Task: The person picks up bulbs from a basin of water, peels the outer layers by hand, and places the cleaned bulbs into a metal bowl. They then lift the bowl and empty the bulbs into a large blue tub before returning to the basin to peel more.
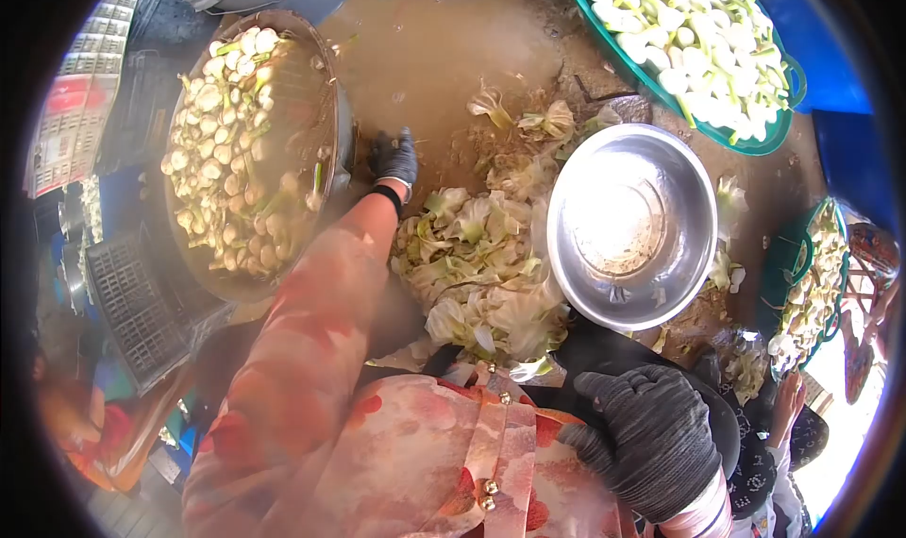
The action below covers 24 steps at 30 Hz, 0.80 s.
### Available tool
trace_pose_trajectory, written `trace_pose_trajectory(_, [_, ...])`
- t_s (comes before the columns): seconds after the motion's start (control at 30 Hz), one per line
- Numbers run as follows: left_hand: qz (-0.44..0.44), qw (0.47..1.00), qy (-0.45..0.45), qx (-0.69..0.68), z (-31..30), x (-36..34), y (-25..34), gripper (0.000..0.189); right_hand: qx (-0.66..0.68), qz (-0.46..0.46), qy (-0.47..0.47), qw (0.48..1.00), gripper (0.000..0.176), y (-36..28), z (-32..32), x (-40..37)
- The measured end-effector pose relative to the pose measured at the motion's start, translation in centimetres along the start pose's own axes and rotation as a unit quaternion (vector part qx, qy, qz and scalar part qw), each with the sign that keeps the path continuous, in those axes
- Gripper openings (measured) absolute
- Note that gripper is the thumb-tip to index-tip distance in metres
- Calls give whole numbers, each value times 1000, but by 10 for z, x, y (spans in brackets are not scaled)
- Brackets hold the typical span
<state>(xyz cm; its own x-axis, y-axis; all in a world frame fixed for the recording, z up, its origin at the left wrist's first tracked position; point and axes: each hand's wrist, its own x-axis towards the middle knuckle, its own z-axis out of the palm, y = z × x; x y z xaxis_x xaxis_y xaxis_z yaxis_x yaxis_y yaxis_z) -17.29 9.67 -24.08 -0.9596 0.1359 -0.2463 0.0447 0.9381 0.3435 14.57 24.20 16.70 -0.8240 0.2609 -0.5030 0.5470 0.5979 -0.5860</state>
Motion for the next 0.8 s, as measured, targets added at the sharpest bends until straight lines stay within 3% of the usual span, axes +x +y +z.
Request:
trace_pose_trajectory(0.07, [19,998,-39,40,5,-26,17,78,-10,-6,-7,1000,39,-2,-1,0])
trace_pose_trajectory(0.13, [117,968,-216,44,-23,-77,51,80,-6,5,-41,999,39,-10,-13,4])
trace_pose_trajectory(0.2, [241,951,-196,14,20,-122,32,76,-5,12,-77,997,39,-18,-23,8])
trace_pose_trajectory(0.23, [238,942,-235,14,14,-141,32,75,-8,12,-94,995,39,-20,-24,6])
trace_pose_trajectory(0.3, [232,924,-305,14,-16,-163,44,74,-23,-47,0,999,40,-13,-15,-4])
trace_pose_trajectory(0.47, [232,942,-232,72,-59,-199,32,72,-38,-135,74,987,38,-19,10,-24])
trace_pose_trajectory(0.63, [215,946,-205,132,-83,-232,36,71,-143,-208,40,967,33,-41,10,-28])
trace_pose_trajectory(0.8, [307,920,-171,173,-86,-256,47,60,-204,-221,6,954,41,-54,10,10])
